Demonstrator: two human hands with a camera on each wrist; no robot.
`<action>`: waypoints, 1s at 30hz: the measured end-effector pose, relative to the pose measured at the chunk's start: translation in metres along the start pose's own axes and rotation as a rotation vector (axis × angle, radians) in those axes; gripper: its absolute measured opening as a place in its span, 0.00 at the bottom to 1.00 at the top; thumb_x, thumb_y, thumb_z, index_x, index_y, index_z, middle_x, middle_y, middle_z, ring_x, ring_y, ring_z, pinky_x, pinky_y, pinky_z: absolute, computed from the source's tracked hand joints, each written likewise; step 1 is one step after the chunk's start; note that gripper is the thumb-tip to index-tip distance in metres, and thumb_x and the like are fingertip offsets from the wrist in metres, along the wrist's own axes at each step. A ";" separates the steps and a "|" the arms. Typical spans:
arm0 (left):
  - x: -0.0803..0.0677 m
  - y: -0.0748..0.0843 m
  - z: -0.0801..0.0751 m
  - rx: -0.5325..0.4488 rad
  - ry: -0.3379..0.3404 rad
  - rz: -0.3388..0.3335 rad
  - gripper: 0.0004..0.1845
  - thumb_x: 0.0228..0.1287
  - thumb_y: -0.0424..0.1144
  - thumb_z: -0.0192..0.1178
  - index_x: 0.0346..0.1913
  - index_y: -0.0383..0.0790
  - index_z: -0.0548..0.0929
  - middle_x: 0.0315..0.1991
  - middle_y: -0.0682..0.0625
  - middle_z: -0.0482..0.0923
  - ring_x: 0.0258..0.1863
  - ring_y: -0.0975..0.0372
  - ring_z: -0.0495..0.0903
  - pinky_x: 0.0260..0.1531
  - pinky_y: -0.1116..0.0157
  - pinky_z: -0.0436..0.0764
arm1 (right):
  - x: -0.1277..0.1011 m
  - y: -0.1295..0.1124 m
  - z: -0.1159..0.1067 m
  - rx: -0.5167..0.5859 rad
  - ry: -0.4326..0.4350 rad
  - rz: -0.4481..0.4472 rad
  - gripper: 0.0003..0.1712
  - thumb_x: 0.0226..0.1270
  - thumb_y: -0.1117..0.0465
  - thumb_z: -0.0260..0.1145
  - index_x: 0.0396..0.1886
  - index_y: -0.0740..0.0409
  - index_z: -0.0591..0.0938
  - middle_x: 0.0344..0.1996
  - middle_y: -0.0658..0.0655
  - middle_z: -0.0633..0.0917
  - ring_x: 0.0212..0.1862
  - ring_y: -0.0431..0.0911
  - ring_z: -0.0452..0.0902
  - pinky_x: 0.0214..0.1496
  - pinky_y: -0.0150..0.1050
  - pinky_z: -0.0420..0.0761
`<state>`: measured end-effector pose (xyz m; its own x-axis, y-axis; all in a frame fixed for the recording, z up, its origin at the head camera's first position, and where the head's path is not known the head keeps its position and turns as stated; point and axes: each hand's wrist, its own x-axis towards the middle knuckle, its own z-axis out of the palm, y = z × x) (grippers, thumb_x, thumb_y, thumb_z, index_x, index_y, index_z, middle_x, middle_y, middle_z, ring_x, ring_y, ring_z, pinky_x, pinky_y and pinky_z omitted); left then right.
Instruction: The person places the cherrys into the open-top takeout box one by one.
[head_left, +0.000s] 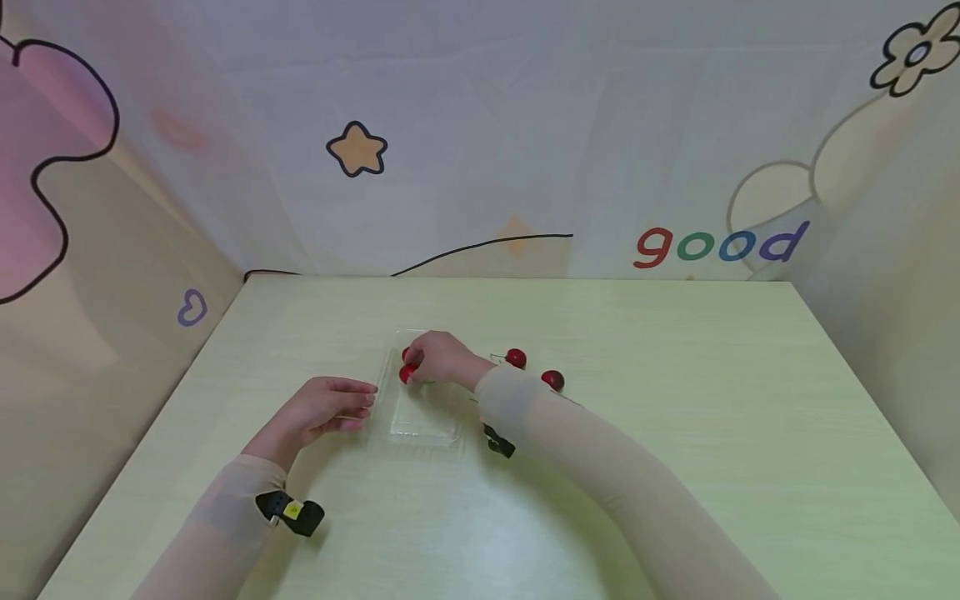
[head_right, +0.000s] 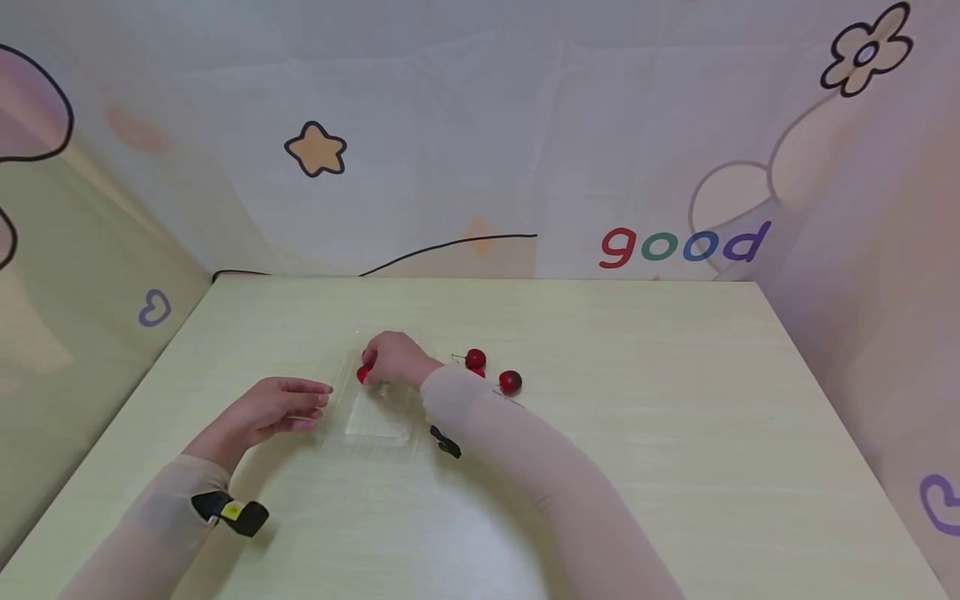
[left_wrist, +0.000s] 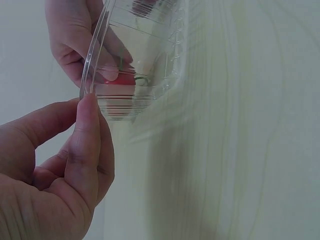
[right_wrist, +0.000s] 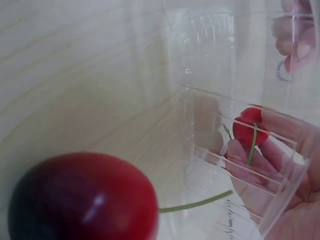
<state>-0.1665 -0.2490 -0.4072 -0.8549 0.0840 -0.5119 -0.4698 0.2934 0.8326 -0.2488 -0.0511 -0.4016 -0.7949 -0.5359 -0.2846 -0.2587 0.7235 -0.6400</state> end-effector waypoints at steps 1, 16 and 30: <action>0.000 0.000 0.000 0.001 0.000 0.001 0.23 0.74 0.34 0.60 0.66 0.24 0.74 0.36 0.54 0.86 0.33 0.67 0.82 0.35 0.72 0.87 | 0.000 0.000 0.001 0.000 0.001 0.004 0.18 0.66 0.64 0.73 0.54 0.63 0.85 0.53 0.60 0.88 0.51 0.48 0.80 0.62 0.39 0.80; -0.001 0.000 0.001 0.006 -0.002 0.015 0.22 0.74 0.33 0.59 0.65 0.23 0.75 0.35 0.54 0.86 0.32 0.67 0.82 0.34 0.73 0.87 | 0.000 -0.001 0.008 -0.044 0.023 -0.027 0.17 0.66 0.63 0.73 0.54 0.63 0.86 0.51 0.60 0.88 0.47 0.46 0.75 0.62 0.40 0.80; 0.000 -0.001 0.001 0.013 0.008 0.023 0.22 0.74 0.33 0.60 0.65 0.23 0.75 0.37 0.53 0.87 0.32 0.67 0.83 0.35 0.72 0.88 | 0.000 -0.003 0.008 -0.082 0.077 -0.043 0.12 0.65 0.66 0.72 0.48 0.64 0.86 0.48 0.60 0.88 0.45 0.45 0.75 0.62 0.40 0.80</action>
<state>-0.1656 -0.2488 -0.4084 -0.8675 0.0831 -0.4905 -0.4467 0.3037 0.8415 -0.2436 -0.0571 -0.4051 -0.8210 -0.5344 -0.2008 -0.3346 0.7355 -0.5892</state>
